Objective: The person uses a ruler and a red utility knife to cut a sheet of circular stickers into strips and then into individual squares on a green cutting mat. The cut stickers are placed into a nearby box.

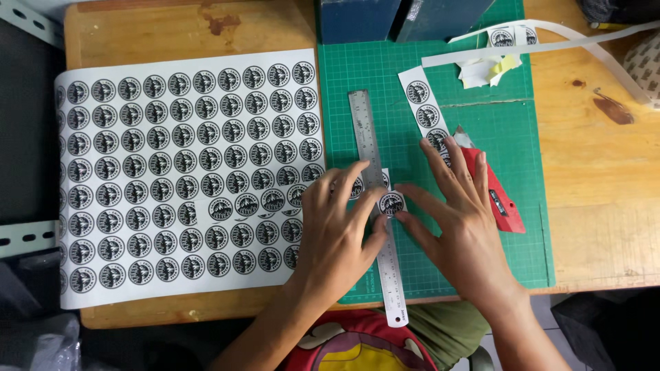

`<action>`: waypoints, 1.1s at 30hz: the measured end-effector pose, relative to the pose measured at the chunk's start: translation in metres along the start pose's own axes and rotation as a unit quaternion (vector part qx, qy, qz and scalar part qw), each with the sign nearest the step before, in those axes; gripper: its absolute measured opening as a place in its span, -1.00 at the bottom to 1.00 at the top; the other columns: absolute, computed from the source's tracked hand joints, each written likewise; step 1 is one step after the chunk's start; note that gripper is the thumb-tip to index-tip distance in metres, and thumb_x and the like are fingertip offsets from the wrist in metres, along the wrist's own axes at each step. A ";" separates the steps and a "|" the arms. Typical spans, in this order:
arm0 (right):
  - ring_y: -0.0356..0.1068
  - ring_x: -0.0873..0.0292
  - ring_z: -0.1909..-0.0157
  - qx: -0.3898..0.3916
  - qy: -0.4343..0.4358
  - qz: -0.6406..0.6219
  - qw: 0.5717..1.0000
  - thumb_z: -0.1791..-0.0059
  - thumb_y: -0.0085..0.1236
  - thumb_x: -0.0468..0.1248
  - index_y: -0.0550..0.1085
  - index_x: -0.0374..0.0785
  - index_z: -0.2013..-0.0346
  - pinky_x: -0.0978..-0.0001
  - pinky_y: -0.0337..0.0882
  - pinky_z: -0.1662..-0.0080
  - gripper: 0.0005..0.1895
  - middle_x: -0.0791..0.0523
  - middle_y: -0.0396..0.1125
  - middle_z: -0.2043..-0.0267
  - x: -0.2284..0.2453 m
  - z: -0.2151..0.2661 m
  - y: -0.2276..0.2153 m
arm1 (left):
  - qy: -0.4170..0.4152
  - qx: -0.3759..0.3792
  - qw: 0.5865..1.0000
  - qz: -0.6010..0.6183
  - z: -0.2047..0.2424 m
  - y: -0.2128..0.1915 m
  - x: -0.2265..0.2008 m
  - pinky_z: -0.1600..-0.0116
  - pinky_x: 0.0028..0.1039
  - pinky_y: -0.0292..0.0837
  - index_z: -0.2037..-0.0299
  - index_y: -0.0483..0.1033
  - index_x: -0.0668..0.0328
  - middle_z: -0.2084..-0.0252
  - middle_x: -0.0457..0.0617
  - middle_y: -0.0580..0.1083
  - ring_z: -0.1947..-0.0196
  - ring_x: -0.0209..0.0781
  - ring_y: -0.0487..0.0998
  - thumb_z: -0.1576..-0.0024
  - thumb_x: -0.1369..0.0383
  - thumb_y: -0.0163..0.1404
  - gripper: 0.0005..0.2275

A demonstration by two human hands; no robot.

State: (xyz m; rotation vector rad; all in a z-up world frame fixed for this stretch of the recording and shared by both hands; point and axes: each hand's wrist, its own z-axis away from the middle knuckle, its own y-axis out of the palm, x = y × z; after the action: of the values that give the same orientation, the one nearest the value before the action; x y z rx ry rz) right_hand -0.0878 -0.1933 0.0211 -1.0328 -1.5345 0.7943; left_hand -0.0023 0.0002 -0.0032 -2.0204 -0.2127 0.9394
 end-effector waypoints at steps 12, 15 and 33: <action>0.03 -0.45 -0.75 -0.019 -0.039 0.023 0.999 -0.17 0.32 -0.13 0.69 0.01 -0.17 -0.67 -0.10 -0.65 -0.73 -0.08 0.16 -0.71 -0.006 -0.002 0.002 | 0.023 -0.016 1.000 0.004 -0.002 -0.003 -0.001 -0.31 0.07 0.34 -0.16 0.65 0.08 -0.36 0.06 0.49 -0.26 0.16 0.47 -0.31 0.34 0.22 -0.76; 0.12 -0.48 -0.71 -0.040 -0.058 0.030 0.997 -0.18 0.34 -0.21 0.71 -0.08 -0.08 -0.71 -0.07 -0.63 -0.81 -0.07 0.22 -0.67 -0.003 -0.001 0.003 | 0.034 -0.018 0.999 -0.018 0.000 0.001 0.001 -0.30 0.10 0.36 -0.20 0.70 0.09 -0.37 0.04 0.50 -0.26 0.19 0.46 -0.35 0.21 0.25 -0.72; 0.07 -0.47 -0.75 -0.084 0.005 0.028 0.996 -0.22 0.31 -0.31 0.67 -0.05 -0.22 -0.68 -0.18 -0.65 -0.73 -0.14 0.17 -0.71 -0.009 -0.011 0.011 | 0.074 -0.041 0.996 -0.005 -0.005 -0.007 -0.005 -0.31 0.04 0.31 0.25 0.58 0.09 -0.20 -0.03 0.61 -0.17 0.09 0.58 -0.25 0.38 0.30 -0.87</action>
State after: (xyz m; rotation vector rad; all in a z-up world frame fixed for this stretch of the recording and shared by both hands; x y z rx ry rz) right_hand -0.0741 -0.1975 0.0102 -1.2062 -1.5909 0.7056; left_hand -0.0015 -0.0014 0.0063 -2.1522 -0.1829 0.7813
